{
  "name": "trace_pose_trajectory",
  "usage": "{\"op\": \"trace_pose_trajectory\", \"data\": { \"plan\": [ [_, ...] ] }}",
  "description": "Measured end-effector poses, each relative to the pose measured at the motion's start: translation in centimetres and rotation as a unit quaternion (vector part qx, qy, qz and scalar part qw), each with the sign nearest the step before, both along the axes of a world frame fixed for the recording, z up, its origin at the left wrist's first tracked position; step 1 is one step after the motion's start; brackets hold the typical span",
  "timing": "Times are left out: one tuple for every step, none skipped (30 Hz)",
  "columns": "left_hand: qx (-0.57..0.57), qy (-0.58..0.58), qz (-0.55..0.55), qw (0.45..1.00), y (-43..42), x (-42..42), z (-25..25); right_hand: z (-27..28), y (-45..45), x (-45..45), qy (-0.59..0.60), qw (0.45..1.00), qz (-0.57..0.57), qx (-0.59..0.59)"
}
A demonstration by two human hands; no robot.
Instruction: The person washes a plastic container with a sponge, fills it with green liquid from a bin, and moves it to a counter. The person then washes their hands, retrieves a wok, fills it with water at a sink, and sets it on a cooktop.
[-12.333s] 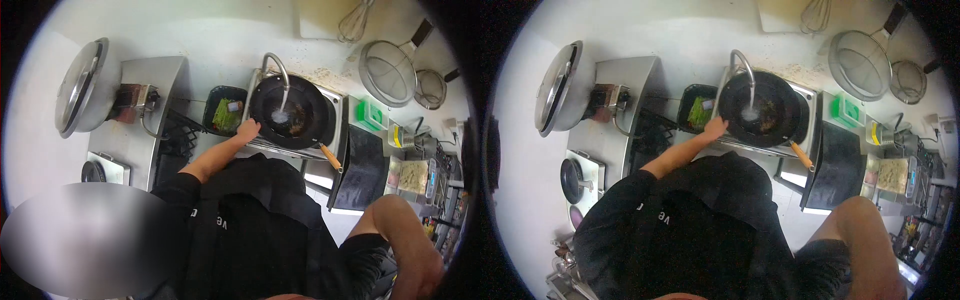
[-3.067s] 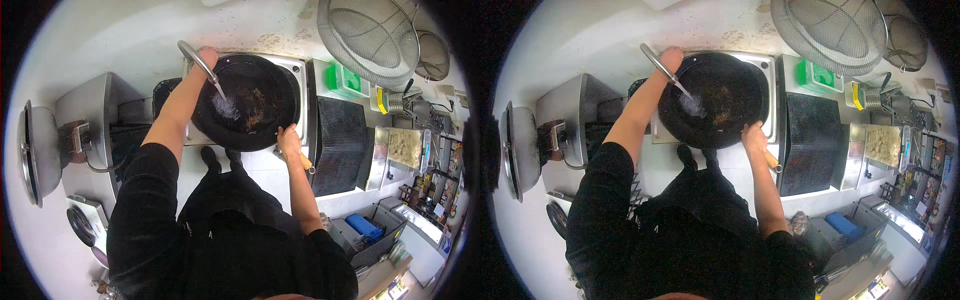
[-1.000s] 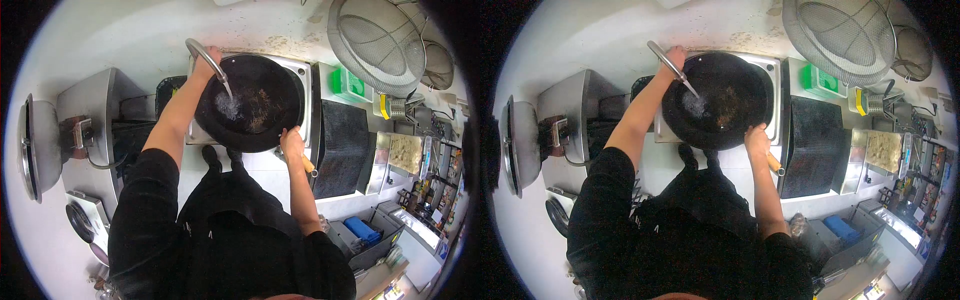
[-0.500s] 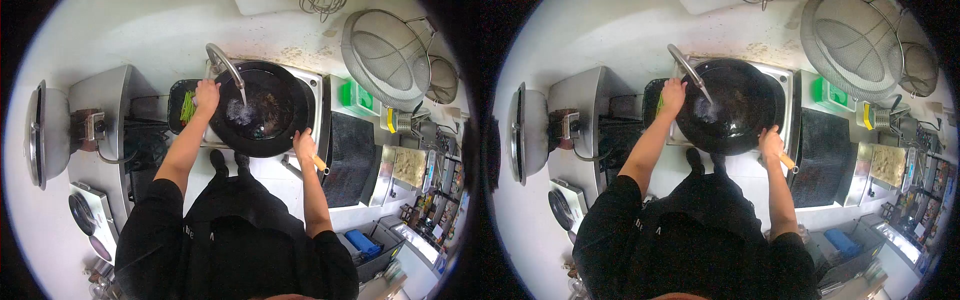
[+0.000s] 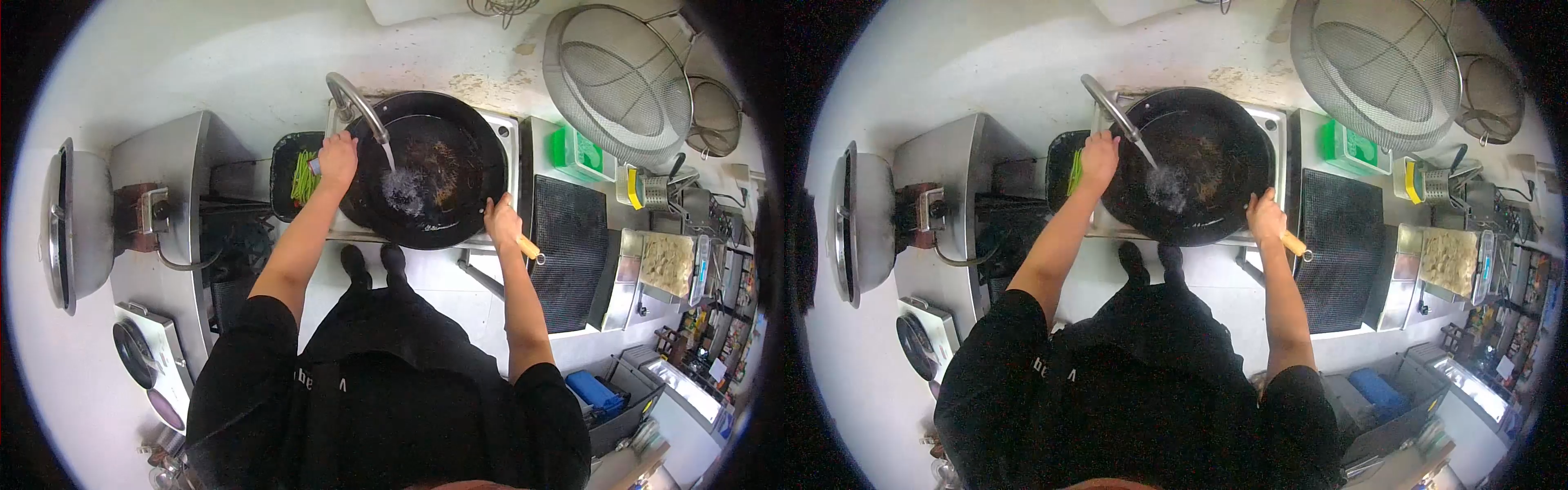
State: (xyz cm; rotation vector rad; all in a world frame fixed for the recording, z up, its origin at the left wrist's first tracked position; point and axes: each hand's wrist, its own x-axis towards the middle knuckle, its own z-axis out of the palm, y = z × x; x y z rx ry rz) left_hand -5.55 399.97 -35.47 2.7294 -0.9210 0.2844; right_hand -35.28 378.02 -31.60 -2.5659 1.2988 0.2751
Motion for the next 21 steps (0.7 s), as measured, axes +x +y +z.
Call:
{"op": "trace_pose_trajectory", "data": {
  "plan": [
    [0.014, 0.011, 0.000, 1.000, 0.0, 0.0, 0.2, -0.1, 0.0, 0.0, -0.002, 1.000, -0.001, 0.000],
    [0.027, 0.023, 0.000, 0.999, 0.1, 0.0, 0.5, -0.2, 0.0, 0.0, -0.001, 1.000, -0.001, -0.003],
    [0.027, 0.021, -0.001, 0.999, 0.1, -0.1, 0.7, -0.2, 0.0, 0.0, 0.000, 1.000, -0.002, -0.006],
    [0.029, 0.016, -0.005, 0.999, 0.2, -0.2, 0.9, -0.1, 0.0, -0.1, -0.002, 1.000, -0.003, -0.006],
    [0.032, 0.011, -0.008, 0.999, 0.1, -0.2, 1.1, -0.1, -0.1, -0.1, -0.001, 1.000, 0.001, -0.005],
    [0.031, 0.010, -0.008, 0.999, 0.2, -0.1, 1.3, 0.0, -0.1, 0.0, 0.000, 1.000, 0.005, -0.003],
    [0.022, 0.006, -0.016, 1.000, 0.3, 0.0, 1.5, 0.1, 0.0, 0.0, 0.000, 1.000, 0.006, -0.004],
    [0.013, 0.002, -0.023, 1.000, 0.4, 0.0, 1.5, 0.3, 0.1, -0.1, -0.003, 1.000, 0.012, -0.010],
    [0.013, 0.002, -0.020, 1.000, 0.4, 0.2, 1.5, 0.4, 0.2, -0.1, -0.007, 1.000, 0.019, -0.016],
    [-0.045, 0.009, -0.029, 0.999, 0.2, 0.7, 1.4, 0.4, 0.1, -0.1, -0.007, 1.000, 0.022, -0.017],
    [-0.102, 0.015, -0.037, 0.994, 0.0, 1.3, 1.3, 0.4, 0.1, -0.1, -0.007, 1.000, 0.021, -0.014],
    [-0.101, 0.015, -0.036, 0.994, -0.4, 1.8, 1.4, 0.3, 0.1, -0.1, -0.007, 1.000, 0.019, -0.010],
    [-0.133, 0.035, -0.068, 0.988, -0.9, 2.2, 1.8, 0.1, 0.1, -0.1, -0.006, 1.000, 0.020, -0.008],
    [-0.166, 0.055, -0.101, 0.979, -1.5, 2.5, 2.2, 0.0, 0.0, -0.2, -0.011, 1.000, 0.016, -0.006],
    [-0.165, 0.055, -0.100, 0.980, -2.4, 2.5, 2.7, -0.1, 0.0, -0.1, -0.015, 1.000, 0.011, -0.003],
    [-0.150, 0.100, -0.095, 0.979, -3.5, 2.4, 3.4, 0.2, 0.1, 0.0, -0.015, 1.000, 0.012, -0.003],
    [-0.136, 0.145, -0.090, 0.976, -4.6, 2.5, 4.1, 0.4, 0.1, 0.1, -0.013, 1.000, 0.011, 0.002],
    [-0.137, 0.147, -0.090, 0.976, -5.5, 2.8, 4.8, 0.6, 0.2, 0.1, -0.009, 1.000, 0.010, 0.006],
    [-0.085, 0.162, -0.075, 0.980, -6.5, 3.2, 5.2, 0.5, 0.2, 0.0, -0.007, 1.000, 0.010, 0.005],
    [-0.035, 0.177, -0.060, 0.982, -7.4, 3.7, 5.4, 0.3, 0.2, 0.0, -0.006, 1.000, 0.011, 0.003],
    [-0.037, 0.180, -0.060, 0.981, -8.1, 4.8, 4.6, 0.3, 0.1, 0.0, -0.005, 1.000, 0.011, 0.001]
  ]
}}
